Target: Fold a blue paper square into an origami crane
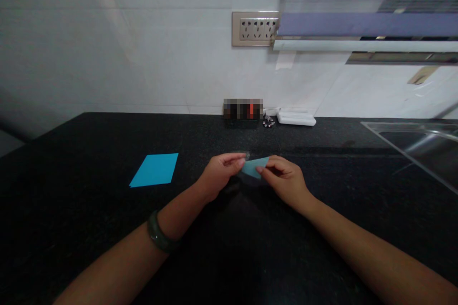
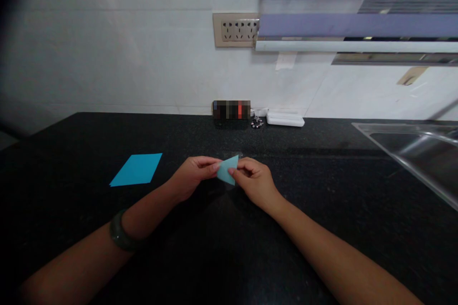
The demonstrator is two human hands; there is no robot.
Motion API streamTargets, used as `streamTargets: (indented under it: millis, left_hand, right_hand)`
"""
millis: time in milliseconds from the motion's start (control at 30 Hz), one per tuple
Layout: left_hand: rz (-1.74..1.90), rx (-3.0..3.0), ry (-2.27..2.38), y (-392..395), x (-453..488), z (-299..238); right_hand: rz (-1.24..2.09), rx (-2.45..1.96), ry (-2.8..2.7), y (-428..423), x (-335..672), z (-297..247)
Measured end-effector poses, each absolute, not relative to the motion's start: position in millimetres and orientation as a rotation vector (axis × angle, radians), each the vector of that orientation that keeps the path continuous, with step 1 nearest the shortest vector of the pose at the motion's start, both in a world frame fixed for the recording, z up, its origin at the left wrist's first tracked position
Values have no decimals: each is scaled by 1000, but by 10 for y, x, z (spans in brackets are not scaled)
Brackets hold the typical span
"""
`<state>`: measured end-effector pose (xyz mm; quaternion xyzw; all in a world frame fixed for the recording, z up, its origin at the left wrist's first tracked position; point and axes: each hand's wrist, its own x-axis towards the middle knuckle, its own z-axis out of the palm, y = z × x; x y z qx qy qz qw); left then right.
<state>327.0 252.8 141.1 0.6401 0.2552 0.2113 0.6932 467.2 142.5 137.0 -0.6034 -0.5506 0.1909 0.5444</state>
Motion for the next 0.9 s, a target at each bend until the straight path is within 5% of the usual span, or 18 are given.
streamTargets:
  millis: [167, 333, 433, 567, 767, 900]
  left_hand:
    - [389, 1319, 680, 2524, 3269, 1394]
    - [281, 1271, 588, 2477, 3257, 1433]
    - [339, 1258, 601, 2477, 3258, 1435]
    - [398, 1356, 590, 2508, 3259, 1408]
    - [375, 1472, 568, 2504, 3253, 1385]
    - [373, 1498, 567, 2488, 3255, 1395]
  right_hand:
    - [-220, -1455, -1783, 1356, 4797, 1332]
    - [-418, -1493, -2103, 1307, 4773, 1332]
    - [-335, -1401, -2129, 1297, 4720, 1358]
    - [-202, -1500, -1487, 1366, 4734, 1318]
    - [697, -1437, -1012, 1527, 4807, 1198]
    - [772, -1412, -1015, 1515, 4764, 1217]
